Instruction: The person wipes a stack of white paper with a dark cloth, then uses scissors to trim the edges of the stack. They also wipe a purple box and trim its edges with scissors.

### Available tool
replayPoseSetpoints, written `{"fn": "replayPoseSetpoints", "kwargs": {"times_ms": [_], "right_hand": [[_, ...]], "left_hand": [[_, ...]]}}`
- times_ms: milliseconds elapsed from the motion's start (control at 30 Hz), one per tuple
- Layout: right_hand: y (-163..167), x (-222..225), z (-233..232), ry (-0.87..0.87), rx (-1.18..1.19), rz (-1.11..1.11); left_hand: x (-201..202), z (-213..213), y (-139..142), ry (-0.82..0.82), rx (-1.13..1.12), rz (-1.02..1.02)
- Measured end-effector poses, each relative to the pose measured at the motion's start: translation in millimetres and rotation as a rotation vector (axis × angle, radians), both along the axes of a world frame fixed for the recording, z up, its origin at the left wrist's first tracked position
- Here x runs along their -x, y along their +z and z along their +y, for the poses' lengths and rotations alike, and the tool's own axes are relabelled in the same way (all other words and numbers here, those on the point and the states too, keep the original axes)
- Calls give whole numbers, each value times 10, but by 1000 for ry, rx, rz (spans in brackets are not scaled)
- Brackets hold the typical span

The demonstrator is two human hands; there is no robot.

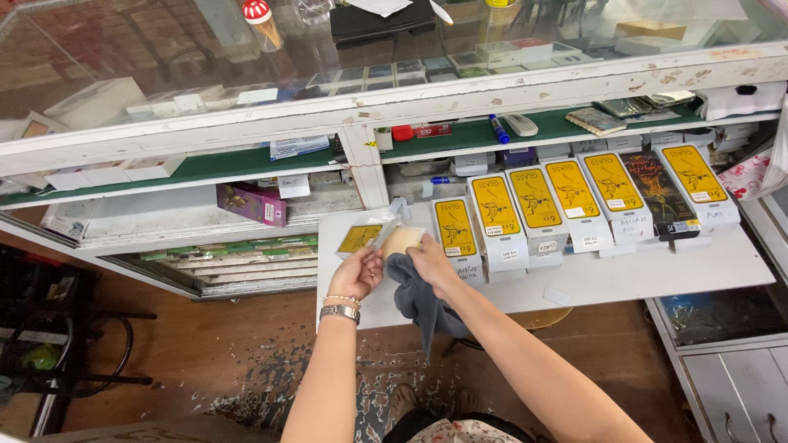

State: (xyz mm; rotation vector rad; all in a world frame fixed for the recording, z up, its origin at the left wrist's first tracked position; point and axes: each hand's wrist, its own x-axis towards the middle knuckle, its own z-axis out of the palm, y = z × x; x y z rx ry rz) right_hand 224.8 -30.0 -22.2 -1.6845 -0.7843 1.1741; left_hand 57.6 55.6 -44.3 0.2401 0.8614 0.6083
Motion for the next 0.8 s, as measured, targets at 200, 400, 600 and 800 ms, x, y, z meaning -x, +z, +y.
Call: {"fn": "replayPoseSetpoints", "kwargs": {"times_ms": [200, 400, 600, 800], "right_hand": [[-24, 103, 84, 121, 158, -326], [-184, 261, 214, 82, 326, 159], [-422, 319, 437, 37, 389, 564], [-425, 359, 498, 51, 384, 455]], "left_hand": [[-40, -171, -148, -20, 60, -34], [58, -179, -237, -111, 39, 11], [487, 107, -235, -336, -37, 484], [396, 346, -445, 70, 51, 229]]}}
